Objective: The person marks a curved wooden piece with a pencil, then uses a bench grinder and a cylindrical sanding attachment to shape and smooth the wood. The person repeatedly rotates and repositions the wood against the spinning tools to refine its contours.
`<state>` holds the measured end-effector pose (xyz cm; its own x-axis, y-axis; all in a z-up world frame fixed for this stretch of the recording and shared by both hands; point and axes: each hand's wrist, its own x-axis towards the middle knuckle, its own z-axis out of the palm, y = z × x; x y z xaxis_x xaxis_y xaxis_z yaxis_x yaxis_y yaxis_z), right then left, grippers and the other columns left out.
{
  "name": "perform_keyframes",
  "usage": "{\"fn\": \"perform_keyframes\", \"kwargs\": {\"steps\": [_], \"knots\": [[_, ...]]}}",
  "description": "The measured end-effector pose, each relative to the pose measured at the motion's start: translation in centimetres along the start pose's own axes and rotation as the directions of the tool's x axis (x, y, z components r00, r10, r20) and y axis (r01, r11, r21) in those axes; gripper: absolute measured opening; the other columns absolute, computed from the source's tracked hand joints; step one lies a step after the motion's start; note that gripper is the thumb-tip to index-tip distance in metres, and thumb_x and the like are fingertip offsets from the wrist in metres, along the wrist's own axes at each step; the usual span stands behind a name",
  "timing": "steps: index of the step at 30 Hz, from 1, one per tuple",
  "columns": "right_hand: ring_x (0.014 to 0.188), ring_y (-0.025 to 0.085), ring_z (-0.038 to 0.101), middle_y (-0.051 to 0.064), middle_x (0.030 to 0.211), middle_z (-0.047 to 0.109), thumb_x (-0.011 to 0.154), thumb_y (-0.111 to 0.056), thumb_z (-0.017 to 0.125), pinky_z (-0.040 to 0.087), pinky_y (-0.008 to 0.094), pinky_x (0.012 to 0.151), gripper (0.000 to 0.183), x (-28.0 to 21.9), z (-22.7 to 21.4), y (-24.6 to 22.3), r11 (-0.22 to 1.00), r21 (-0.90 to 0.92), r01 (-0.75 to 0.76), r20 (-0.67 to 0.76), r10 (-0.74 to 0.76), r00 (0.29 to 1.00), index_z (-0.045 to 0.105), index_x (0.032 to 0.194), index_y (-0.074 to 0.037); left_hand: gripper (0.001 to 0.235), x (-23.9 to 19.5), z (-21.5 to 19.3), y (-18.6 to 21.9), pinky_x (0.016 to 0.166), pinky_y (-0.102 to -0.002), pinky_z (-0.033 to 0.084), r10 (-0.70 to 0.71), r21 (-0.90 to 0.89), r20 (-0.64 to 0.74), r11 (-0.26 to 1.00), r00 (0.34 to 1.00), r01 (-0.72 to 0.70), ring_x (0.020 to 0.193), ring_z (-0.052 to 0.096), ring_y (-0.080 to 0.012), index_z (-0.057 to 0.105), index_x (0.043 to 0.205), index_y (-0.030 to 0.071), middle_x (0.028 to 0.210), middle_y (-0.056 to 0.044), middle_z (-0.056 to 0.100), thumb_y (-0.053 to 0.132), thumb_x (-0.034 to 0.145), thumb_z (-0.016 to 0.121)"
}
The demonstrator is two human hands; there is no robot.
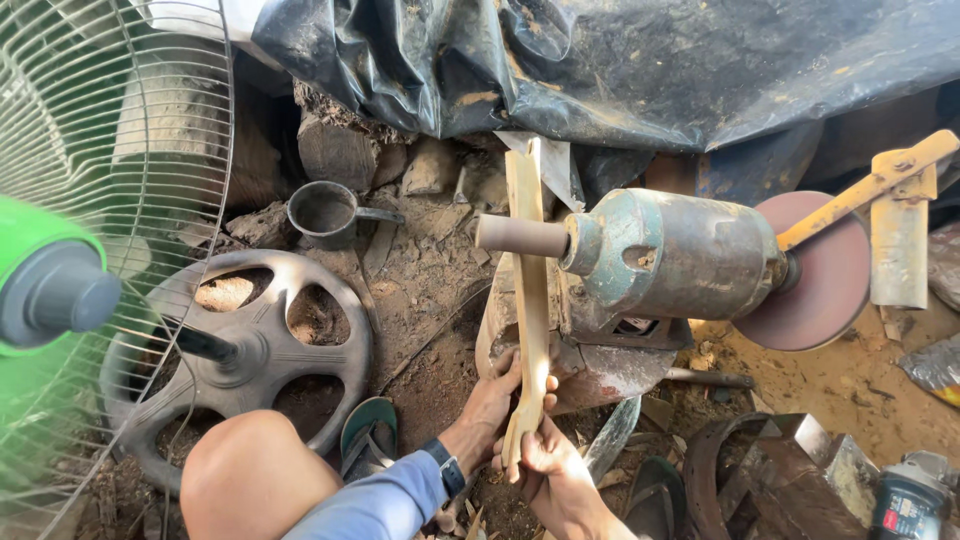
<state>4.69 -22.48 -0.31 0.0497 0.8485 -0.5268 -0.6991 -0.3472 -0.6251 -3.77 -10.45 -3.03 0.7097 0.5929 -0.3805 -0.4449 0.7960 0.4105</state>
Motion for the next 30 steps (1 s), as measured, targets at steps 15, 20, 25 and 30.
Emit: {"fn": "perform_keyframes", "kwargs": {"steps": [15, 20, 25, 30], "knots": [[0.081, 0.028, 0.075, 0.018, 0.09, 0.072, 0.092, -0.013, 0.067, 0.06, 0.037, 0.073, 0.065, -3.9, -11.6, 10.6, 0.997, 0.035, -0.072, 0.203, 0.064, 0.977, 0.038, 0.15, -0.009, 0.039, -8.4, -0.8, -4.2, 0.083, -0.039, 0.061, -0.232, -0.156, -0.067, 0.963, 0.971, 0.219, 0.088, 0.072, -0.0246, 0.061, 0.132, 0.004, 0.107, -0.011, 0.077, 0.001, 0.096, 0.049], [0.087, 0.026, 0.074, 0.017, 0.099, 0.073, 0.097, -0.012, 0.061, 0.059, 0.036, 0.081, 0.052, -4.2, -14.8, 12.0, 0.978, 0.08, -0.194, 0.19, 0.176, 0.966, 0.045, 0.146, -0.005, 0.027, -11.0, -0.8, -4.3, 0.085, -0.04, 0.061, -0.355, -0.066, -0.15, 0.935, 0.923, 0.349, 0.091, 0.072, -0.0246, 0.061, 0.128, 0.015, 0.108, -0.012, 0.073, 0.01, 0.103, 0.049], [0.094, 0.025, 0.074, 0.016, 0.108, 0.073, 0.102, -0.011, 0.055, 0.058, 0.036, 0.088, 0.042, -4.3, -18.8, 13.0, 0.911, 0.174, -0.374, 0.146, 0.352, 0.925, 0.052, 0.143, -0.001, 0.034, -11.5, -2.6, -2.7, 0.083, -0.042, 0.059, -0.343, 0.023, -0.184, 0.935, 0.921, 0.353, 0.088, 0.068, -0.022, 0.063, 0.117, 0.022, 0.1, -0.009, 0.067, 0.039, 0.095, 0.045], [0.101, 0.024, 0.073, 0.016, 0.117, 0.073, 0.107, -0.01, 0.049, 0.057, 0.036, 0.095, 0.036, -3.2, -16.3, 9.9, 0.725, 0.25, -0.642, 0.182, 0.616, 0.766, 0.059, 0.14, 0.003, 0.068, -10.2, -5.5, -1.8, 0.078, -0.037, 0.055, -0.2, 0.065, -0.285, 0.972, 0.937, 0.227, 0.084, 0.062, -0.0183, 0.065, 0.11, 0.013, 0.092, -0.004, 0.061, 0.073, 0.088, 0.042]]}}
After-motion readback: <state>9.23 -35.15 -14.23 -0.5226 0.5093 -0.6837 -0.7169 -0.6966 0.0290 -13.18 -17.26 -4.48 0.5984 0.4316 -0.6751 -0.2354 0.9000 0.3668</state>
